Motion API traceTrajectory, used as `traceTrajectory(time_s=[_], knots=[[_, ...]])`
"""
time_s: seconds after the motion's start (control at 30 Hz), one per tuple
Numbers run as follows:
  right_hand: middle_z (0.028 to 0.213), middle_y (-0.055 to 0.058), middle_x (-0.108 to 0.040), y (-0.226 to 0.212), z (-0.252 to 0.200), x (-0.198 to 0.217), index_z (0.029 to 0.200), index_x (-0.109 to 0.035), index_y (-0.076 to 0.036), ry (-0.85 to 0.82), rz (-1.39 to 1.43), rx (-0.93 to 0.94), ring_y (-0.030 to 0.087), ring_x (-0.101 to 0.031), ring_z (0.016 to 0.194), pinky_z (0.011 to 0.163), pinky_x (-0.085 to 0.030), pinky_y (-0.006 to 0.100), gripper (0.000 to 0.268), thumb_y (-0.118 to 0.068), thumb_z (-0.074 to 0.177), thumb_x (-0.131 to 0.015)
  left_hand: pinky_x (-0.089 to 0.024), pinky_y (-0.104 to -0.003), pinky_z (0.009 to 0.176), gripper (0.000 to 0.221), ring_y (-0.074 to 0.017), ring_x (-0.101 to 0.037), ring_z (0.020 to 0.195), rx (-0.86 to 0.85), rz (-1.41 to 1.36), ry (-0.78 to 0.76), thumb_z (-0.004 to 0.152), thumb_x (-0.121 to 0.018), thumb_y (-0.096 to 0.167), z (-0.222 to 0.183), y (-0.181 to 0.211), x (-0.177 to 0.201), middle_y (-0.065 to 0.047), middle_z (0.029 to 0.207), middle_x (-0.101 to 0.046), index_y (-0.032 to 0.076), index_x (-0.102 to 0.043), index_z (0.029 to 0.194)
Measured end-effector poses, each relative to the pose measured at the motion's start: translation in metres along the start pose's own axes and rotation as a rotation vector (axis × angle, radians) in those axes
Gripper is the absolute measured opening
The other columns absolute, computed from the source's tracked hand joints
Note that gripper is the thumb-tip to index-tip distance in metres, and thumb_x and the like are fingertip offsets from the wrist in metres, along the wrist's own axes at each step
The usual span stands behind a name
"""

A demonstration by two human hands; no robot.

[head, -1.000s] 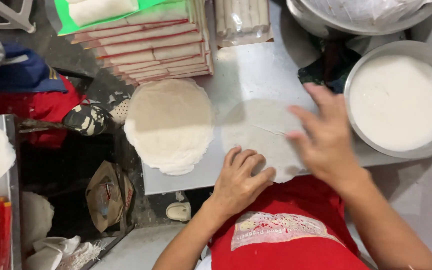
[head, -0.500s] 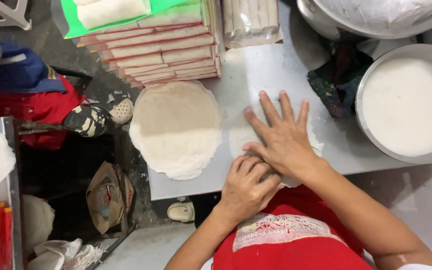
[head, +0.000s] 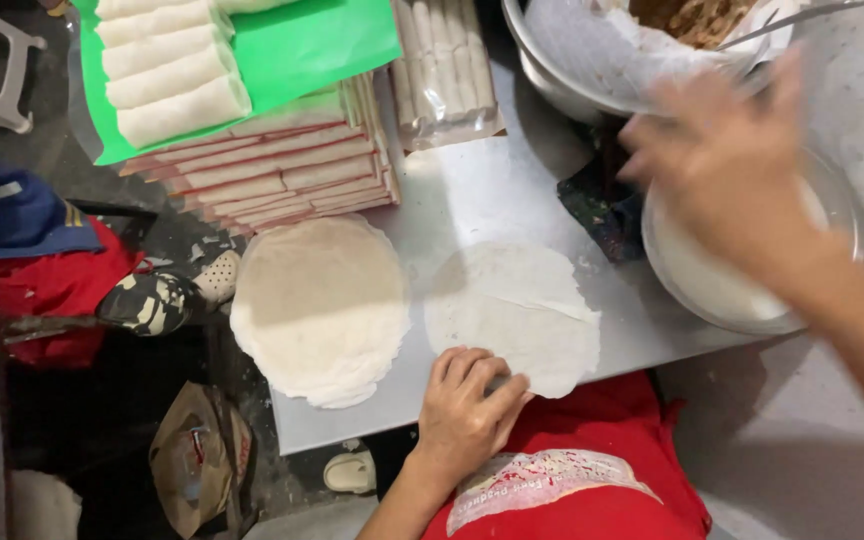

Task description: Separating lumpia wrappers, adding meat filling with a fork, and rolling them into spring rolls.

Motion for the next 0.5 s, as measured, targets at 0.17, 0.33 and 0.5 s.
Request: traceTrajectory(time_s=[0.17,0.33,0.5], knots=[[0.134,-0.009,-0.075,0.080,0.059,-0.001,0.125,-0.071,-0.040,-0.688,-0.546,-0.086,0.013,-0.071,0.123,0.102,-0.042,0.039,0.029,-0.040,0.105,-0.050,-0.049,-0.046,0.084,0.008,-0.0290,-0.060,0.090,0.001,-0.011,0.024,0.096,-0.074,0.016,0.003,0.002,0.002,-0.008,0.094,-0.061,0.010,-0.067,0.095],[0.071,-0.024,-0.062,0.083,0.099,0.024,0.106,-0.071,-0.032,-0.737,-0.788,0.081,-0.015,-0.057,0.057,0.044,-0.049,0.005,0.027,-0.037,0.120,-0.048,-0.048,-0.046,0.082,0.007,-0.0293,-0.059,0.089,0.004,-0.030,0.012,0.096,-0.072,0.014,0.005,0.003,0.006,-0.008,0.094,-0.061,0.009,-0.067,0.095],[0.077,-0.017,-0.073,0.113,0.101,-0.032,0.095,-0.079,-0.031,-0.781,-0.591,-0.055,0.001,-0.071,0.069,0.047,-0.055,0.021,0.020,-0.029,0.103,-0.060,-0.048,-0.045,0.083,0.007,-0.0280,-0.059,0.089,0.004,-0.015,0.005,0.096,-0.071,0.014,0.007,0.003,0.005,-0.006,0.092,-0.060,0.010,-0.066,0.094]])
Point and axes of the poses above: each hand's wrist, its own z-axis towards the middle knuckle, its own x-axis out of the back of the hand, y = z × x, the point moved 3 cm from there along z, towards the middle knuckle
